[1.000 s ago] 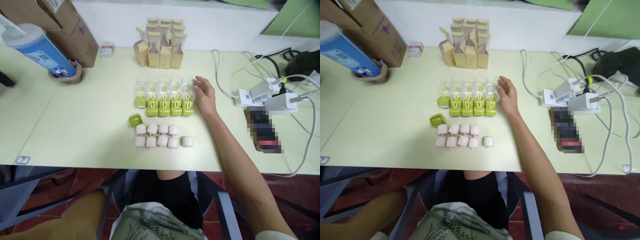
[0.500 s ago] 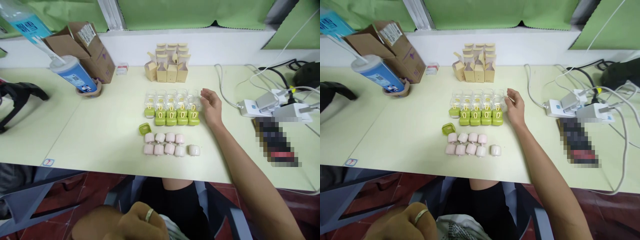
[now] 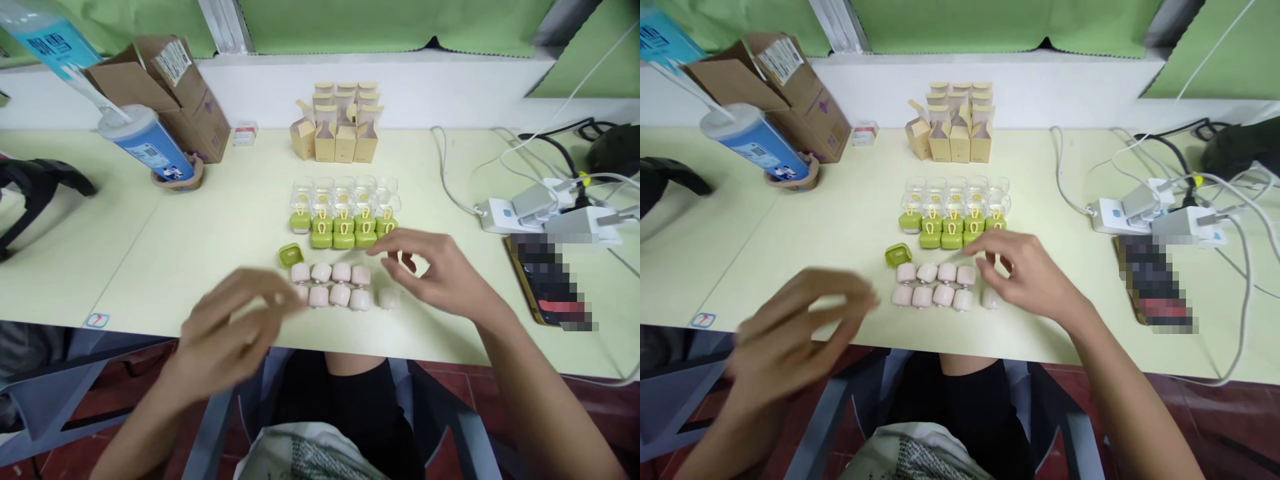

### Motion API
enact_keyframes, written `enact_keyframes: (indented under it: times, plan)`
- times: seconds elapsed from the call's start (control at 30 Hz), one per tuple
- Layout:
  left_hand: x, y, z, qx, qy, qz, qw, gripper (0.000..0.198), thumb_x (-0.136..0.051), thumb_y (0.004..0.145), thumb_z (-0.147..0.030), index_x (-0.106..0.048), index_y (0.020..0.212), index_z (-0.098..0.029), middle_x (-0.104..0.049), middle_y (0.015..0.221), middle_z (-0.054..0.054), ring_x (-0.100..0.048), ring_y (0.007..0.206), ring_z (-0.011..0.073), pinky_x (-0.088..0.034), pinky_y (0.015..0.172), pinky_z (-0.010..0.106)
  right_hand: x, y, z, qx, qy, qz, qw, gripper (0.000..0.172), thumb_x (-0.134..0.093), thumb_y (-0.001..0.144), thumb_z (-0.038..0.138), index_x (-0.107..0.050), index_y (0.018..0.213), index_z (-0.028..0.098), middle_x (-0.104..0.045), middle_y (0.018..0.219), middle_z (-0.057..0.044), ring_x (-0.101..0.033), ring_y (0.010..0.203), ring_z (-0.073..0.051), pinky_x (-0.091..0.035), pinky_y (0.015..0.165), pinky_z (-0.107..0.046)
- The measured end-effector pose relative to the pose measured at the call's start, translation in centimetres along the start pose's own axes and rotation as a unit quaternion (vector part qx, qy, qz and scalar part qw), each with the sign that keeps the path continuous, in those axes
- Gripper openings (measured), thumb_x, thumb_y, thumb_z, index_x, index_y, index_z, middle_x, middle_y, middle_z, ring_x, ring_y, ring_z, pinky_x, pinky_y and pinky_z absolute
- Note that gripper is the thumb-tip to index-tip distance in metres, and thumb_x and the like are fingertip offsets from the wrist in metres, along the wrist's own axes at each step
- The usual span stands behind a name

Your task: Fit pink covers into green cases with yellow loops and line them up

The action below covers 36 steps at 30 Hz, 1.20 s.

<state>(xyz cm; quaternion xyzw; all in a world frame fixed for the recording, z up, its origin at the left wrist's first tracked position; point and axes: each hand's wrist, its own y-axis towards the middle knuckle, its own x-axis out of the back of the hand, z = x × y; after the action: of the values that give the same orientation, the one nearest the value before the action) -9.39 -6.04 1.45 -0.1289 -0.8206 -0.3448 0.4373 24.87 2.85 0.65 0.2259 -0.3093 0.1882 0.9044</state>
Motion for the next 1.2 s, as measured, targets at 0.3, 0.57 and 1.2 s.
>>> enact_keyframes:
  times: [0.3,0.57,1.2]
  plan:
    - [-3.0,3.8,10.0,-0.064,0.071,0.17,0.981,0.053,-0.052,0.111,-0.011,-0.058,0.162,-0.025,-0.067,0.162,0.011,-0.063,0.146,0.0286,-0.061,0.12,0.052,-2.5,-0.5,-1.1,-0.024,-0.067,0.129,0.989,0.033,-0.075,0.099,0.027,-0.078,0.132,0.025,-0.079,0.129,-0.01,-0.071,0.075,-0.021,-0.062,0.074,-0.044]
    - [-1.7,3.9,10.1,-0.009,-0.005,-0.019,1.0,0.041,-0.084,0.1,-0.035,-0.074,0.139,-0.027,-0.074,0.127,0.009,-0.073,0.118,0.0239,-0.064,0.103,0.041,-1.8,-1.1,-3.3,0.001,-0.001,0.054,0.999,0.034,-0.072,0.108,0.036,-0.077,0.141,0.029,-0.083,0.121,-0.008,-0.078,0.091,-0.024,-0.065,0.08,-0.043]
    - [-9.5,10.9,7.9,-0.118,-0.099,-0.23,0.961,0.059,-0.094,0.09,-0.048,-0.076,0.144,-0.029,-0.076,0.117,0.007,-0.074,0.105,0.0193,-0.066,0.089,0.034,-4.4,4.0,-3.7,0.102,0.268,-0.152,0.946,0.028,-0.08,0.104,0.033,-0.084,0.131,0.038,-0.08,0.134,-0.006,-0.072,0.133,-0.027,-0.065,0.11,-0.049]
